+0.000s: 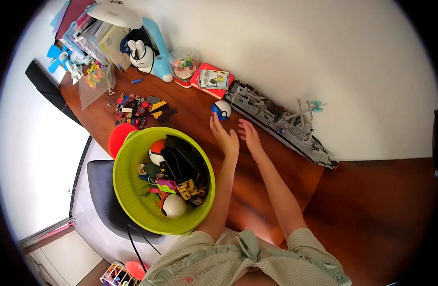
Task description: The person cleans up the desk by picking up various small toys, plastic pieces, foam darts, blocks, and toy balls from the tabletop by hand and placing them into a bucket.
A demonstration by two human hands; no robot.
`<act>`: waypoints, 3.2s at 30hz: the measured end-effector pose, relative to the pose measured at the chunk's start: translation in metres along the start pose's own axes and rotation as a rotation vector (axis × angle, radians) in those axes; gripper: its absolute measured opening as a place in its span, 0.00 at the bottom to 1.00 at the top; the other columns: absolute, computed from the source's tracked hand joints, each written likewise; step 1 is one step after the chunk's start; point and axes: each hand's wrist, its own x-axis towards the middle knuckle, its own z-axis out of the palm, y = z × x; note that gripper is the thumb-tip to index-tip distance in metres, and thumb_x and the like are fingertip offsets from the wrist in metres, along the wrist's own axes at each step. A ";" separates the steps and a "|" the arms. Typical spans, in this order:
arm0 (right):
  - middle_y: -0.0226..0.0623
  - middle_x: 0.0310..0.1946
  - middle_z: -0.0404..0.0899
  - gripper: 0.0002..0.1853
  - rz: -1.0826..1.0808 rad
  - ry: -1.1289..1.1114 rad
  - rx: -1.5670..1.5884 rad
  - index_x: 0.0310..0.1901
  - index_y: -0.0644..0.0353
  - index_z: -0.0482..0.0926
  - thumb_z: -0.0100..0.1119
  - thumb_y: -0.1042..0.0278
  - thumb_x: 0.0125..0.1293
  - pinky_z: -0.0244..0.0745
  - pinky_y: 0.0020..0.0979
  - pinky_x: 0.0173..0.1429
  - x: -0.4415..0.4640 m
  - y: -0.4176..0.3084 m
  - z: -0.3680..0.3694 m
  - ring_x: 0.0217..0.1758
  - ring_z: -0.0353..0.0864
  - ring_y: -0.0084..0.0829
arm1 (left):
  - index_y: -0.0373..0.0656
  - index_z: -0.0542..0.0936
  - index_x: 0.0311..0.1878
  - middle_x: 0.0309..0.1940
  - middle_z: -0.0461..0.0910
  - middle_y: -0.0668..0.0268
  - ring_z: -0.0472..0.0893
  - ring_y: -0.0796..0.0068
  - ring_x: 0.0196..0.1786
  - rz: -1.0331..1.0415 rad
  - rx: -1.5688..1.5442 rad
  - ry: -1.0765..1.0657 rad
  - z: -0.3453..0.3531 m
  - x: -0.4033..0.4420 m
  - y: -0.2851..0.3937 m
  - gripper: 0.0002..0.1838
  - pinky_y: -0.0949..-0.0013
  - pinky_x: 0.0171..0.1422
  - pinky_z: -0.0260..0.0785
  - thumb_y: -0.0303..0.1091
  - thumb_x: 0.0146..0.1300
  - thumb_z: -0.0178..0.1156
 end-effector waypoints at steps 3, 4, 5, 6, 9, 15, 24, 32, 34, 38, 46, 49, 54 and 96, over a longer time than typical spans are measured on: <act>0.34 0.59 0.70 0.24 0.050 -0.042 -0.013 0.64 0.47 0.68 0.44 0.48 0.72 0.67 0.32 0.56 0.034 -0.002 0.008 0.55 0.73 0.31 | 0.47 0.56 0.72 0.72 0.50 0.48 0.53 0.45 0.72 -0.011 0.026 0.026 0.003 0.012 -0.003 0.45 0.54 0.74 0.46 0.13 0.45 0.49; 0.34 0.59 0.69 0.24 0.044 -0.058 -0.048 0.64 0.47 0.67 0.44 0.47 0.71 0.67 0.33 0.56 0.044 0.001 0.010 0.55 0.73 0.32 | 0.47 0.56 0.72 0.72 0.49 0.48 0.53 0.44 0.72 -0.020 0.055 0.031 0.004 0.015 -0.007 0.45 0.54 0.74 0.46 0.12 0.45 0.48; 0.34 0.60 0.69 0.25 0.039 -0.073 -0.080 0.65 0.47 0.66 0.44 0.47 0.71 0.67 0.33 0.56 0.053 0.005 0.012 0.55 0.73 0.33 | 0.47 0.56 0.72 0.72 0.49 0.48 0.53 0.44 0.72 -0.028 0.086 0.033 0.006 0.017 -0.011 0.45 0.54 0.74 0.46 0.12 0.45 0.48; 0.33 0.60 0.68 0.28 0.046 -0.101 -0.099 0.66 0.47 0.64 0.45 0.44 0.69 0.67 0.34 0.56 0.061 0.007 0.014 0.55 0.73 0.34 | 0.47 0.56 0.72 0.73 0.48 0.49 0.53 0.45 0.72 0.005 0.103 0.037 0.007 0.019 -0.014 0.46 0.55 0.74 0.46 0.11 0.44 0.47; 0.33 0.59 0.69 0.30 0.148 -0.069 -0.098 0.67 0.47 0.62 0.46 0.41 0.68 0.69 0.34 0.54 0.076 0.010 0.023 0.54 0.74 0.33 | 0.46 0.56 0.72 0.73 0.48 0.49 0.53 0.46 0.73 -0.043 0.078 0.028 0.012 0.024 -0.023 0.46 0.56 0.74 0.46 0.10 0.44 0.47; 0.35 0.55 0.71 0.35 0.315 -0.038 0.126 0.69 0.49 0.58 0.48 0.39 0.65 0.71 0.33 0.47 0.054 -0.011 0.039 0.51 0.75 0.30 | 0.44 0.60 0.69 0.66 0.58 0.55 0.64 0.54 0.66 -0.022 -0.050 -0.004 0.015 0.014 -0.049 0.40 0.60 0.69 0.57 0.10 0.48 0.48; 0.36 0.61 0.65 0.29 0.089 0.048 0.233 0.66 0.49 0.61 0.57 0.53 0.66 0.71 0.34 0.55 -0.037 -0.023 0.012 0.59 0.69 0.34 | 0.45 0.53 0.65 0.65 0.51 0.55 0.60 0.59 0.65 -0.028 -0.355 -0.086 -0.009 -0.066 0.021 0.37 0.61 0.69 0.54 0.09 0.50 0.42; 0.34 0.60 0.66 0.27 0.024 0.093 0.323 0.65 0.51 0.61 0.55 0.56 0.67 0.74 0.30 0.49 -0.124 -0.020 -0.007 0.57 0.71 0.30 | 0.39 0.48 0.72 0.69 0.42 0.49 0.58 0.52 0.66 -0.034 -0.229 -0.263 -0.062 -0.131 0.063 0.43 0.62 0.67 0.59 0.12 0.49 0.46; 0.35 0.58 0.67 0.27 -0.024 0.072 0.452 0.65 0.54 0.61 0.55 0.56 0.68 0.75 0.25 0.46 -0.140 -0.011 -0.006 0.54 0.72 0.28 | 0.41 0.45 0.73 0.69 0.41 0.51 0.60 0.52 0.65 0.034 -0.113 -0.265 -0.073 -0.141 0.079 0.45 0.60 0.67 0.59 0.12 0.49 0.47; 0.37 0.60 0.65 0.28 -0.079 0.141 0.427 0.66 0.54 0.59 0.56 0.58 0.67 0.75 0.26 0.47 -0.173 -0.009 -0.011 0.55 0.71 0.28 | 0.43 0.43 0.74 0.72 0.38 0.53 0.57 0.51 0.69 0.058 -0.208 -0.382 -0.093 -0.157 0.091 0.47 0.60 0.68 0.58 0.11 0.49 0.46; 0.40 0.62 0.64 0.38 -0.389 0.107 0.290 0.69 0.56 0.54 0.64 0.75 0.59 0.66 0.33 0.65 -0.241 -0.040 0.008 0.64 0.67 0.34 | 0.41 0.50 0.73 0.73 0.43 0.50 0.51 0.49 0.74 0.180 -0.336 -0.525 -0.159 -0.164 0.125 0.47 0.58 0.73 0.52 0.10 0.43 0.45; 0.40 0.63 0.63 0.39 -0.469 0.079 0.262 0.69 0.57 0.55 0.64 0.76 0.58 0.66 0.34 0.65 -0.264 -0.049 0.021 0.64 0.67 0.33 | 0.39 0.53 0.72 0.72 0.46 0.47 0.50 0.47 0.74 0.215 -0.323 -0.535 -0.188 -0.164 0.137 0.45 0.56 0.75 0.46 0.12 0.43 0.47; 0.36 0.64 0.63 0.39 -0.494 -0.070 0.186 0.69 0.56 0.55 0.64 0.77 0.57 0.67 0.32 0.64 -0.282 -0.057 0.036 0.64 0.68 0.31 | 0.38 0.55 0.70 0.71 0.50 0.45 0.51 0.47 0.74 0.319 -0.210 -0.499 -0.238 -0.157 0.158 0.43 0.55 0.76 0.42 0.13 0.44 0.47; 0.27 0.24 0.68 0.14 -0.558 0.297 -0.288 0.45 0.59 0.72 0.63 0.79 0.58 0.61 0.21 0.26 -0.284 -0.054 0.136 0.21 0.62 0.15 | 0.41 0.72 0.60 0.60 0.70 0.51 0.72 0.51 0.59 0.449 0.471 -0.154 -0.411 0.006 0.099 0.24 0.59 0.61 0.67 0.28 0.59 0.58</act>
